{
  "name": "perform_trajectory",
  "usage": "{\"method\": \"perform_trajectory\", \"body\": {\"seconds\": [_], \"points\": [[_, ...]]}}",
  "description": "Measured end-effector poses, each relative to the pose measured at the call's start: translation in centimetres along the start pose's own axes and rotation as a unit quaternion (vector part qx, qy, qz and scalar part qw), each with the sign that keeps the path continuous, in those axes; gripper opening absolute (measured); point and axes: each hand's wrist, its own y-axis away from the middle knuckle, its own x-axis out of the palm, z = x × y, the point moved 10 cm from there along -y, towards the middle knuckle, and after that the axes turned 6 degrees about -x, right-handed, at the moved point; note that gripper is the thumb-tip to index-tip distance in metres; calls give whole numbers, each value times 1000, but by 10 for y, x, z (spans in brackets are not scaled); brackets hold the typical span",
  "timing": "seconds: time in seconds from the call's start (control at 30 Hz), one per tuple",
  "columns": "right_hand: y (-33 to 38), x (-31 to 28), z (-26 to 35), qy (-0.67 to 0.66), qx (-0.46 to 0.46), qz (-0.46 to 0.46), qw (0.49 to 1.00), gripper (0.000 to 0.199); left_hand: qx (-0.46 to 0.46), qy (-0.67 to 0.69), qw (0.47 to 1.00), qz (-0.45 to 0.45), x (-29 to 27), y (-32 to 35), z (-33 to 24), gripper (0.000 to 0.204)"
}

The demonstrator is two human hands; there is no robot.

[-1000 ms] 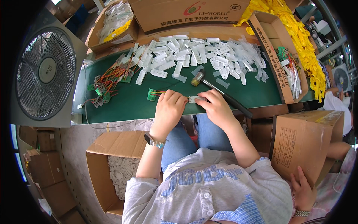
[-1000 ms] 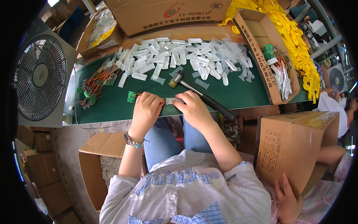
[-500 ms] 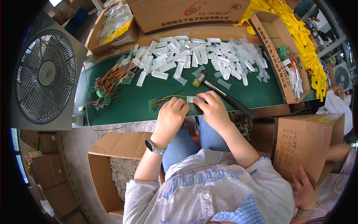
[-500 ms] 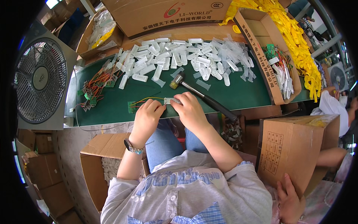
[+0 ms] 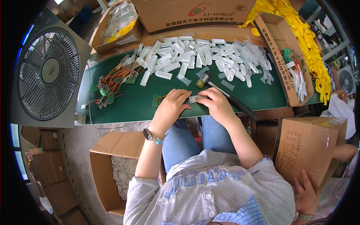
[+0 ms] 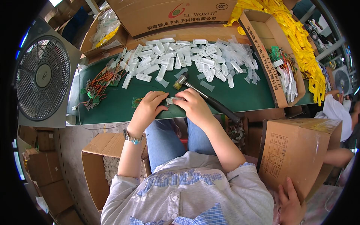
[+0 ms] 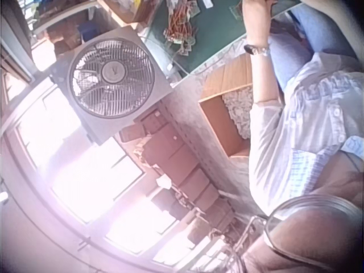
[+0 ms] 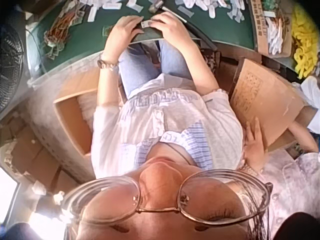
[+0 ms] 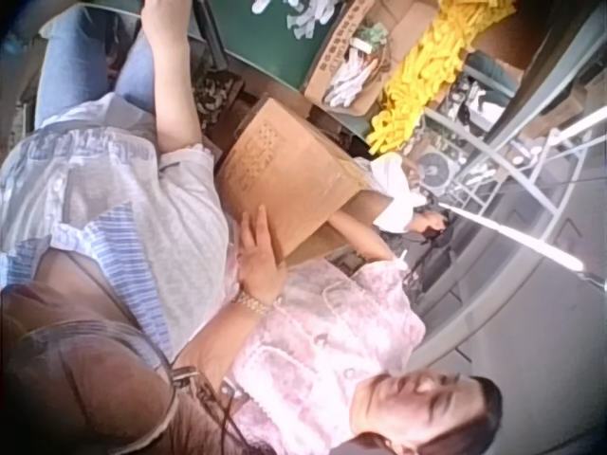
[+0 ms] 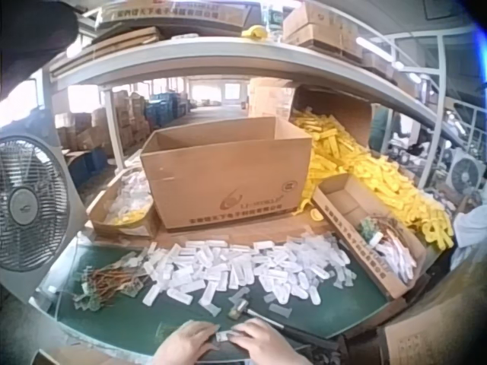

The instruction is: The person assembles light units by placing circuit boards into plastic casings, attaching plastic covers by hand, and tapping them closed using a hammer.

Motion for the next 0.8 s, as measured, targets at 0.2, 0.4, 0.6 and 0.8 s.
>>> {"method": "perform_trajectory", "body": {"seconds": [0.2, 0.4, 0.6, 0.8], "points": [[3, 2, -3, -2, 5, 1, 1000, 22, -3, -6, 1000, 27, 10, -3, 2, 41], [1, 0, 0, -4, -2, -3, 1000, 22, 12, -91, 995, -43, 11, 2, -3, 37], [0, -2, 0, -2, 3, -2, 1000, 22, 34, -90, 994, -58, 7, 6, -10, 34], [-23, -3, 10, 58, -16, 77, 995, 18, 43, -87, 992, -79, 5, 10, -8, 29]]}}
